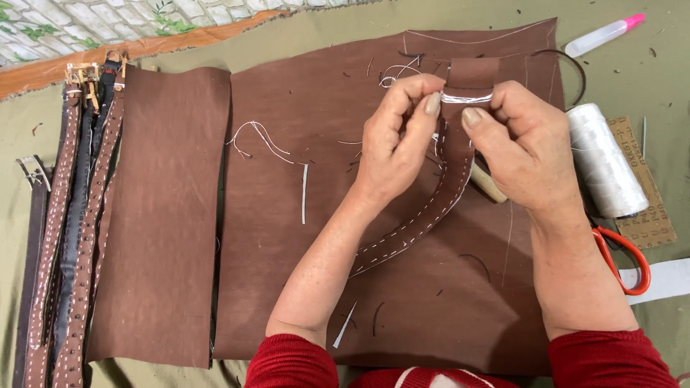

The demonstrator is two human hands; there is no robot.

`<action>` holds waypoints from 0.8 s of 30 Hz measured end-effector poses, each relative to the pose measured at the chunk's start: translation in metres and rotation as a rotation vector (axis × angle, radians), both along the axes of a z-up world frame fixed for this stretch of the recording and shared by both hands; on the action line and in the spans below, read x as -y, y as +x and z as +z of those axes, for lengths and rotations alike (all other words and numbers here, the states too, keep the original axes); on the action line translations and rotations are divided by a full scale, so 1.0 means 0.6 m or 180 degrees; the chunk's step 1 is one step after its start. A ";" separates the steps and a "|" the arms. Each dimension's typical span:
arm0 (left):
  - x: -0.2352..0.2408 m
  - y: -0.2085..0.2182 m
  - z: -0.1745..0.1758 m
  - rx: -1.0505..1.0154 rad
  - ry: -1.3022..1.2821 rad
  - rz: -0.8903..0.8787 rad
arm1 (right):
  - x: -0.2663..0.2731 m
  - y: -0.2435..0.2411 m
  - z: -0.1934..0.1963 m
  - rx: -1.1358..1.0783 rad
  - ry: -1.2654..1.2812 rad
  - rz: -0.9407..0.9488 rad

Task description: Finishing leather straps by tying off threads, trimming them with scissors, and assembling leather keepers.

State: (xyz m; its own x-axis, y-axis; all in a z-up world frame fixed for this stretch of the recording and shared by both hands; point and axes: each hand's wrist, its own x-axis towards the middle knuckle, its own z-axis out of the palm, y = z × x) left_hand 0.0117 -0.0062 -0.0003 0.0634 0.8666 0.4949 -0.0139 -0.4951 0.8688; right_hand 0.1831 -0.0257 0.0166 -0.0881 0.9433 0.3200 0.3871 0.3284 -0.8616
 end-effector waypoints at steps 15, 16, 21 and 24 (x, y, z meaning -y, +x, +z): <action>-0.004 0.002 -0.001 0.0265 -0.0539 -0.0154 | -0.006 -0.012 -0.002 0.0406 0.0234 0.0010; -0.004 0.002 0.002 0.0225 -0.0621 -0.0108 | -0.006 -0.011 -0.004 0.0414 0.0212 -0.0004; -0.008 0.002 -0.012 0.0187 -0.0680 -0.0003 | -0.007 -0.009 -0.002 0.0324 0.0136 0.0015; -0.008 -0.001 -0.012 0.0040 -0.0376 0.0174 | -0.011 -0.002 -0.009 0.0317 0.0179 0.0015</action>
